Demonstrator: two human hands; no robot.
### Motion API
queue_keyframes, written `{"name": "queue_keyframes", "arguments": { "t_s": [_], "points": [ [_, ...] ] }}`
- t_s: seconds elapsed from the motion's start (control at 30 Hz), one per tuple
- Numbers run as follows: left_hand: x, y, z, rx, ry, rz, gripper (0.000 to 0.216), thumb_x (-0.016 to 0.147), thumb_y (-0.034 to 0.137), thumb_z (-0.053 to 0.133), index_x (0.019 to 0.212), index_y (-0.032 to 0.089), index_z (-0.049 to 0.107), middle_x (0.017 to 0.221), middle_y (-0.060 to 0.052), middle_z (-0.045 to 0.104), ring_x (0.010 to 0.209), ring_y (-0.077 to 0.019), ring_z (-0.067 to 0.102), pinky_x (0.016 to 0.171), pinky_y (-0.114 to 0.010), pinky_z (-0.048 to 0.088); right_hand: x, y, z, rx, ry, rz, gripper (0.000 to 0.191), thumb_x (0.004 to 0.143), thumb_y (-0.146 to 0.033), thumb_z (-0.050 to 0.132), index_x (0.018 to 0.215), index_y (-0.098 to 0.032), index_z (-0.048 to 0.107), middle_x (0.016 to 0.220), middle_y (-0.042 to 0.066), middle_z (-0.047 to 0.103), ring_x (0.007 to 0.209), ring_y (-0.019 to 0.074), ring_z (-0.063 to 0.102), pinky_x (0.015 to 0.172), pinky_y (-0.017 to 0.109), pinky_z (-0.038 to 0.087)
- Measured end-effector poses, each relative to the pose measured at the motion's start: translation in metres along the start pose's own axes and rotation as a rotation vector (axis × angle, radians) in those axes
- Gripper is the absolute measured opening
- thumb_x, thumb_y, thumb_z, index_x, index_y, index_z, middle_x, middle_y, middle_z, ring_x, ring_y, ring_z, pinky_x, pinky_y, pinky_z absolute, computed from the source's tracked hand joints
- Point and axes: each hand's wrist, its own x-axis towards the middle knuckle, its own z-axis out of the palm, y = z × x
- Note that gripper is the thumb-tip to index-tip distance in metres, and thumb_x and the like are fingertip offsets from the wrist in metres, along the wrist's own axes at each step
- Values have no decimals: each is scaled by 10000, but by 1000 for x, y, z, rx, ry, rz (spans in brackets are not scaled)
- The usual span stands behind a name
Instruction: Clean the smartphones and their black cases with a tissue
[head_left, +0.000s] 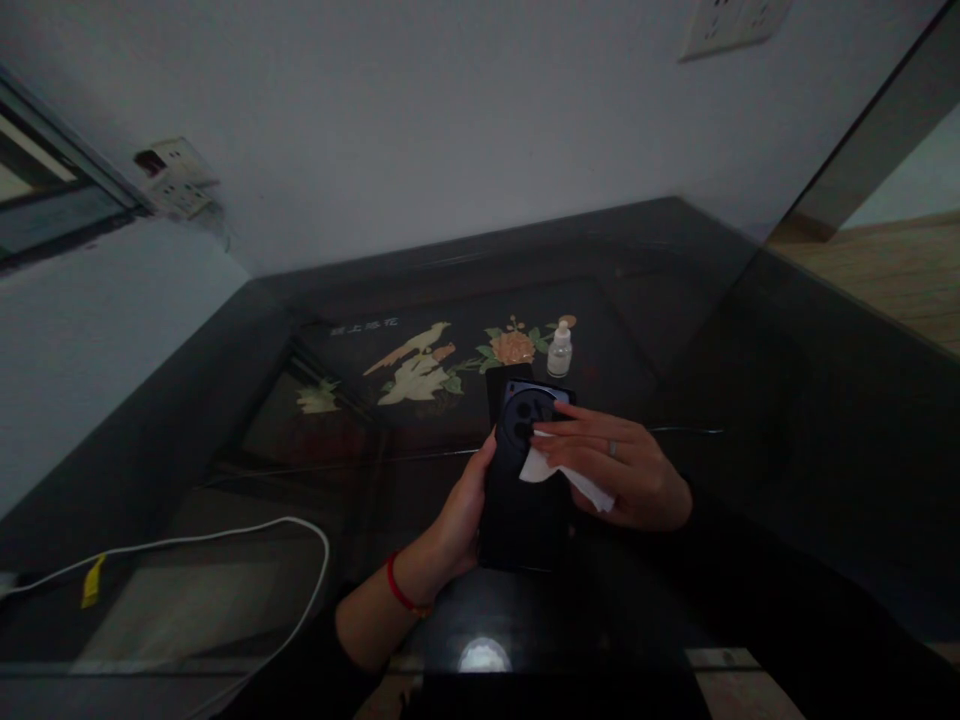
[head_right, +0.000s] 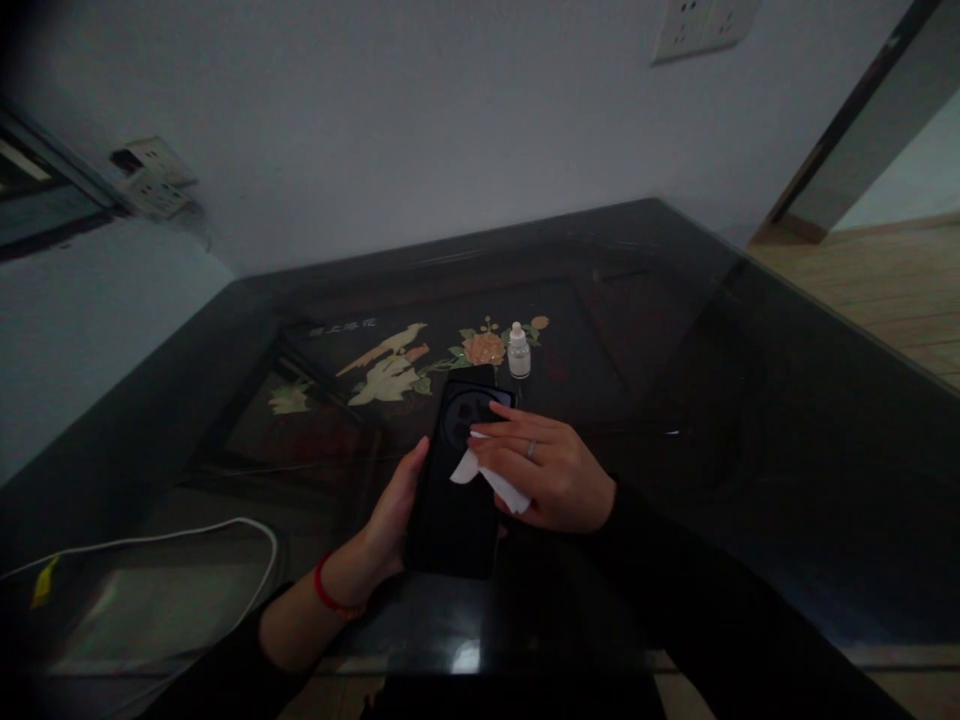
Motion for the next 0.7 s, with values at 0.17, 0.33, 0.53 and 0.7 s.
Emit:
{"name": "queue_keyframes", "arguments": {
  "t_s": [0.17,0.33,0.53,0.7],
  "points": [
    [0,-4,0,-24,-33,-42,612,856,542,507,1340,168,524,1081,-123,711,1049,-307,638,930,-468,467,-1,0,-2,-84,97,120,283,866,-111,532,1135,-127,618,1136,150,700,1157,246,616,1041,495,464],
    [3,-10,-3,-8,-24,-21,568,846,512,550,1300,171,566,1046,-108,719,1057,-302,630,944,-454,460,5,-5,6,-92,-4,18,279,927,-115,454,1163,-129,601,1170,143,687,1210,234,572,1048,494,456],
    [3,-9,-3,-29,-10,-51,573,880,513,487,1353,189,510,1102,-116,702,1063,-293,631,945,-450,461,7,-1,3,-210,-4,84,284,917,-71,456,1150,-139,604,1212,153,661,1243,238,539,1049,498,454],
    [-1,-2,1,6,53,-151,677,884,556,432,1417,139,416,1034,-163,714,969,-319,669,884,-495,485,1,5,-3,-254,0,115,240,876,-75,525,1088,-126,624,1141,155,697,1175,264,599,1026,515,475]
  ]
}}
